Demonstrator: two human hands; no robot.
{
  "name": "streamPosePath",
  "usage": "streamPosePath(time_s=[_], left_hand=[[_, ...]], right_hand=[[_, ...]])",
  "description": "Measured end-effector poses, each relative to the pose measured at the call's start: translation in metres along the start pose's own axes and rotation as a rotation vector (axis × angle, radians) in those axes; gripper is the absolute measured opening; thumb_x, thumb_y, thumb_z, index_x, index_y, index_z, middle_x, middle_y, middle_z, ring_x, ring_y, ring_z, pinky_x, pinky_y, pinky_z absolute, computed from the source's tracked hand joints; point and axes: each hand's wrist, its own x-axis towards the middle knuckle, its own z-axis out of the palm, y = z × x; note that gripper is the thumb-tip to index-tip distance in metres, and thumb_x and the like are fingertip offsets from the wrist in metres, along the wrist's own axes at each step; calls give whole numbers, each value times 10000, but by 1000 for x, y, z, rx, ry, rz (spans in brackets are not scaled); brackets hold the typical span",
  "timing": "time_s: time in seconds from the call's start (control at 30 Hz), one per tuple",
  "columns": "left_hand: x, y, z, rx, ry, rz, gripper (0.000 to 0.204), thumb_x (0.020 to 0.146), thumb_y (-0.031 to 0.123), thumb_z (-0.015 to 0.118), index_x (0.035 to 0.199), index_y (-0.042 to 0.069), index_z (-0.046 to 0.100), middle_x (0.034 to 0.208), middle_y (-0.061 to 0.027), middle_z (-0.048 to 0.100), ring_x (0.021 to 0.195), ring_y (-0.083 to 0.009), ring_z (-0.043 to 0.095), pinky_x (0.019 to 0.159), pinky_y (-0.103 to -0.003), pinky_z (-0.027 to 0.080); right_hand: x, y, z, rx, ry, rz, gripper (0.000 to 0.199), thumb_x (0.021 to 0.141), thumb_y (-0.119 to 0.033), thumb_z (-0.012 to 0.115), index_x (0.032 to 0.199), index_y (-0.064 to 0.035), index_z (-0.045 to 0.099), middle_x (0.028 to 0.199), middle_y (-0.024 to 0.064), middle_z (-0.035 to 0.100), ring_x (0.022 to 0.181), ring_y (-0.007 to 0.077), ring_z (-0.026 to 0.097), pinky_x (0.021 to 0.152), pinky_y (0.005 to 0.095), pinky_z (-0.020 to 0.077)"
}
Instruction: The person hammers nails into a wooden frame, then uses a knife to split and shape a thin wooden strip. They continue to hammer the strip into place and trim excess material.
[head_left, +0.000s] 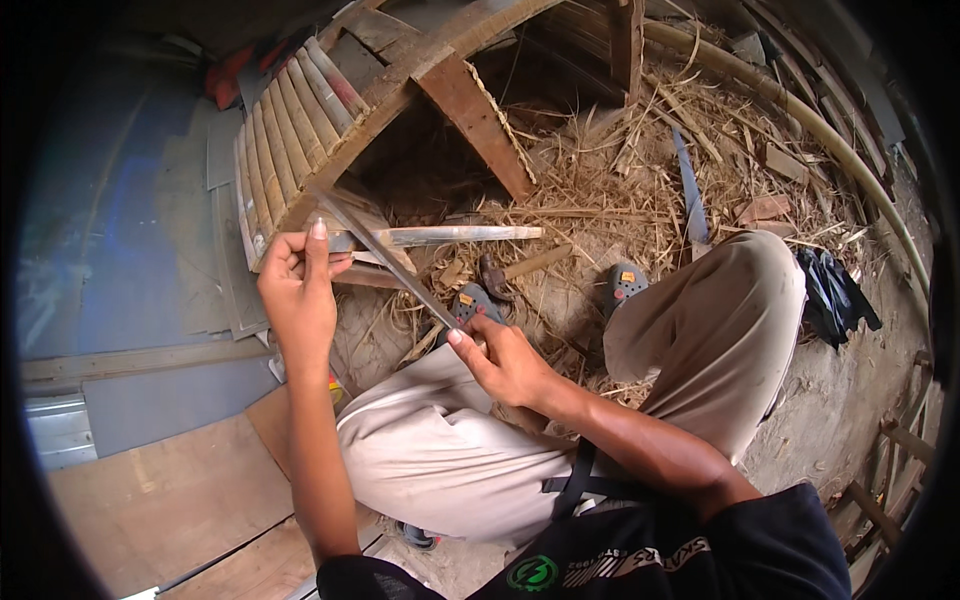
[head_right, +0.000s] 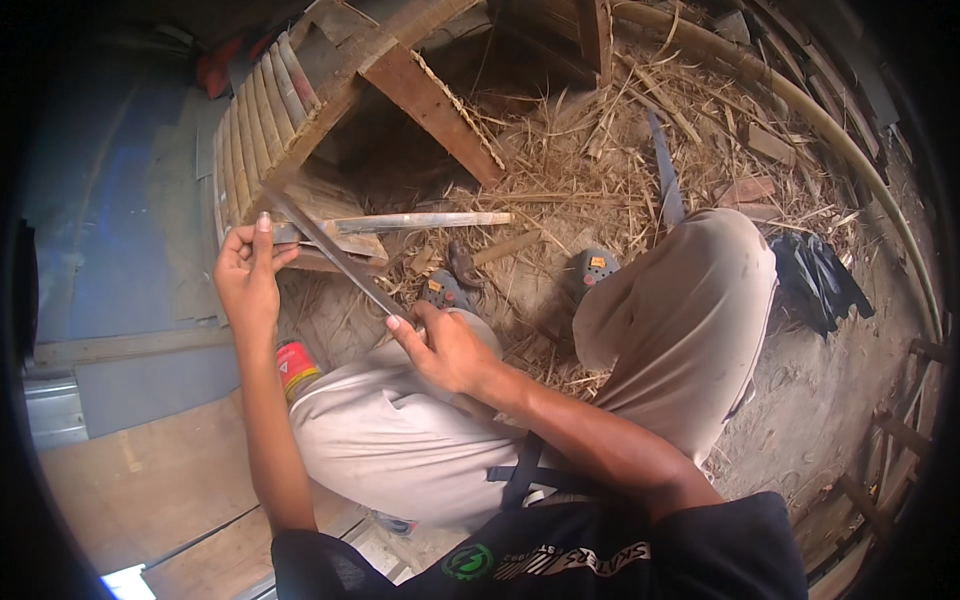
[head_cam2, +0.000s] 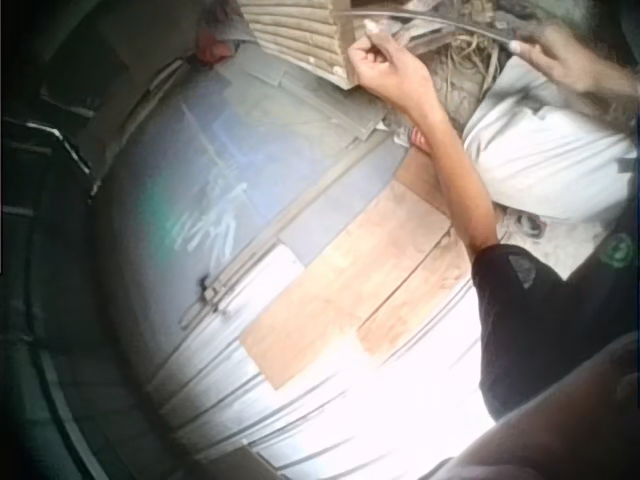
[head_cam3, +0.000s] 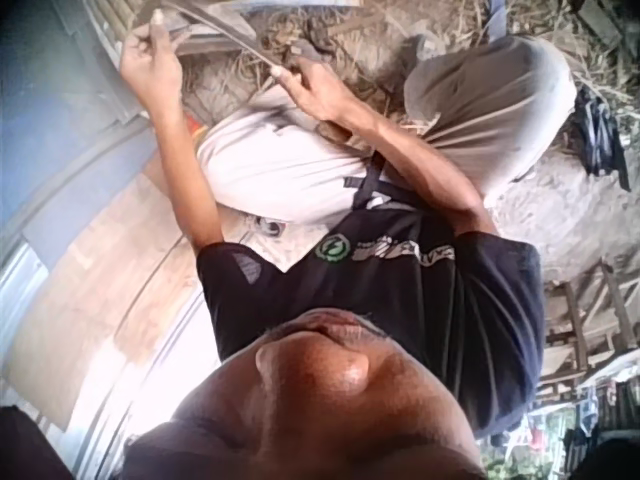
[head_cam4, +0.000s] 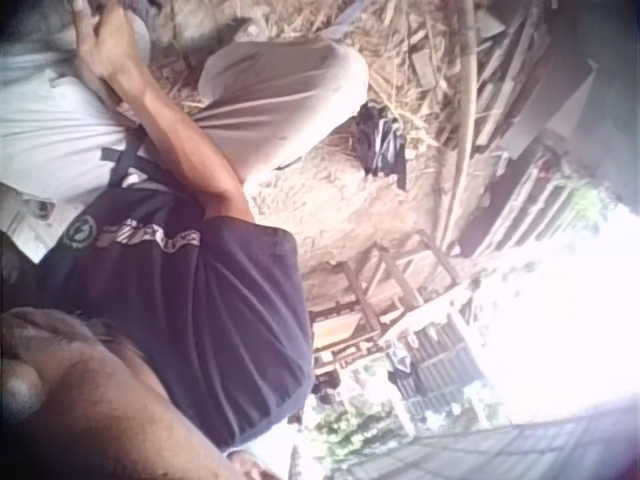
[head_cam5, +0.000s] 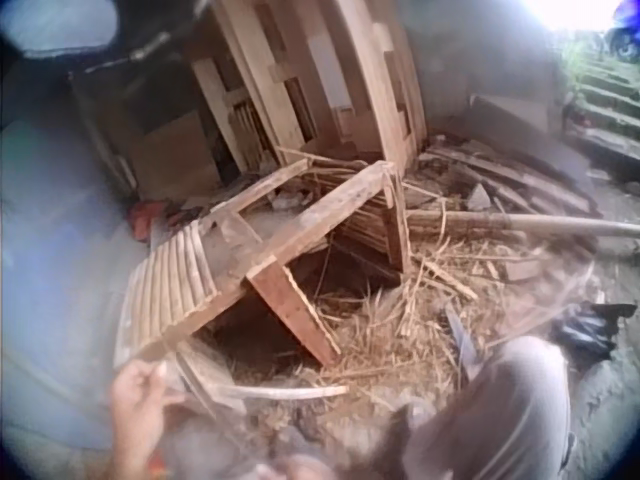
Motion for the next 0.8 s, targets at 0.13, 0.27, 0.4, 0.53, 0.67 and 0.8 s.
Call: streamPosePath(time_s=[0.13,0.27,0.4,0.53,0.67,0.8], left_hand=[[0,0,-4,17,34,-17,262,1002,185,613,867,-34,563,784,-73,606,682,-139,660,674,-277,605],[13,5,-8,35,22,-100,289,994,229,629,863,-19,560,788,-96,626,727,-190,701,689,-295,612],[12,6,-6,46,10,-87,246,1001,160,603,867,-42,559,789,-110,644,732,-199,717,668,-293,611],[6,8,-7,72,32,-125,250,1003,162,598,866,-44,560,782,-109,645,729,-207,721,653,-288,607],[10,10,-10,65,19,-166,265,1002,182,603,862,-39,561,772,-106,644,726,-211,723,641,-285,602],[15,5,-11,119,13,-126,290,1002,218,608,860,-32,565,767,-108,646,718,-213,724,634,-284,598]], right_hand=[[11,16,-12,351,131,555,599,1023,-525,444,778,7,569,612,105,580,507,237,597,494,408,490],[20,20,-17,341,179,620,634,1019,-559,422,749,-4,567,586,73,561,460,206,569,456,377,479],[6,12,3,6,-95,251,651,1023,-550,419,1032,66,631,650,145,636,584,243,635,642,427,511],[3,9,-1,240,-19,363,590,1018,-555,440,899,15,533,615,59,536,499,174,547,474,355,462],[-4,7,-8,293,244,633,576,1039,-535,398,873,4,514,604,51,513,463,170,511,423,334,450],[-16,-3,-1,149,-44,156,499,1038,-465,475,849,-8,543,615,20,513,491,131,500,444,311,433]])
